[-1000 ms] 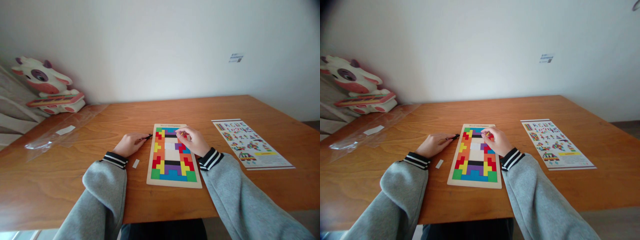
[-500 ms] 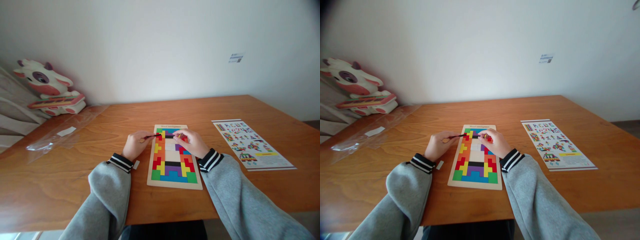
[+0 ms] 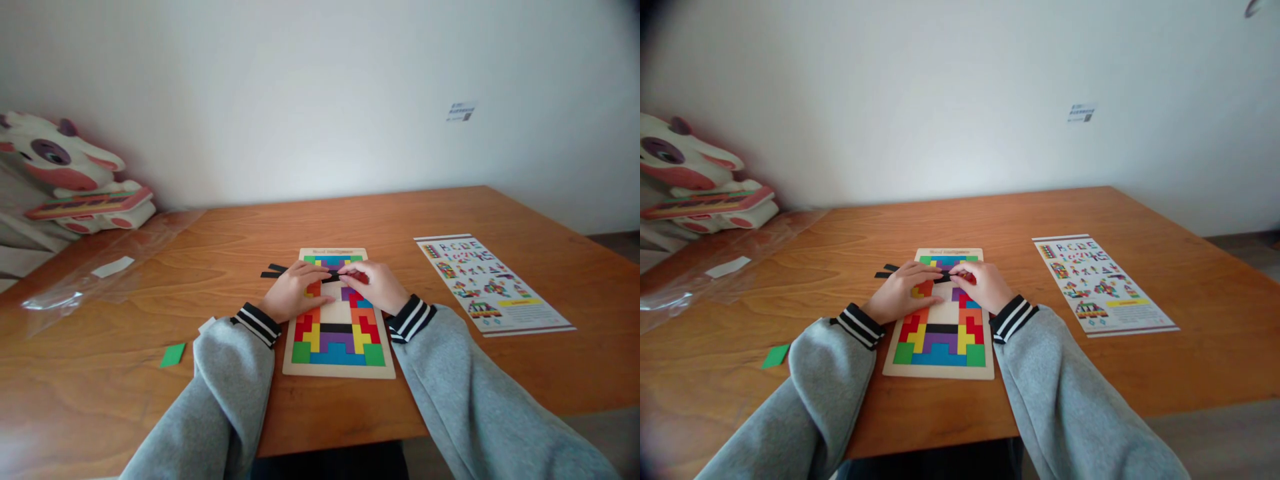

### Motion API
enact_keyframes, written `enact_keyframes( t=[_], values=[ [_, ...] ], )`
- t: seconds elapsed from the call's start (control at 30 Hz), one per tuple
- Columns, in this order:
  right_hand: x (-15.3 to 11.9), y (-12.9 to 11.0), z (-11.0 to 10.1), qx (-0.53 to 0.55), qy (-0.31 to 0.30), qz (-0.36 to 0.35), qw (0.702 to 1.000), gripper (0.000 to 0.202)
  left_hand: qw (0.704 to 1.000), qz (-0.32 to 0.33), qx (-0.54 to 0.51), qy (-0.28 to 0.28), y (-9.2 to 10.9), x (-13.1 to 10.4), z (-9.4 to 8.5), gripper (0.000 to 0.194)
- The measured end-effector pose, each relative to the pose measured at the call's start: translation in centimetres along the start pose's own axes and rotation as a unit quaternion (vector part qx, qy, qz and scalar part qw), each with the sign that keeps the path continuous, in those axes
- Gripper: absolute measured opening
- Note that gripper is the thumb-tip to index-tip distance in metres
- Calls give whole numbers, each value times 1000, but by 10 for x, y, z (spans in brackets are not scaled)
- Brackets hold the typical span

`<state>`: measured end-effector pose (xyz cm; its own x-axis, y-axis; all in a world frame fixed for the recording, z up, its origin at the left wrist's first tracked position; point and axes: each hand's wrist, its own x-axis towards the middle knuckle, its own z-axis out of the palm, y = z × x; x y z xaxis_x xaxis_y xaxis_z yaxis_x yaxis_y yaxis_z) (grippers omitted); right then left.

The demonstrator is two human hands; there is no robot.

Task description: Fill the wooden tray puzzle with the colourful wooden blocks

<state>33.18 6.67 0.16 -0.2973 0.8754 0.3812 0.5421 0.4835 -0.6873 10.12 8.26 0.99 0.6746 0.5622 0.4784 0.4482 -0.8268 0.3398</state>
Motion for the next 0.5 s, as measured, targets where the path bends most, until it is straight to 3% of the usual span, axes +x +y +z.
enact_keyframes(
  t=[0.2,0.5],
  values=[
    [-1,4,1,-96,-25,-42,994,9,999,12,19,-24,2,0,0,40],
    [-3,7,2,-104,-14,-75,992,16,1000,10,-4,-18,-1,-3,2,30]
  ],
)
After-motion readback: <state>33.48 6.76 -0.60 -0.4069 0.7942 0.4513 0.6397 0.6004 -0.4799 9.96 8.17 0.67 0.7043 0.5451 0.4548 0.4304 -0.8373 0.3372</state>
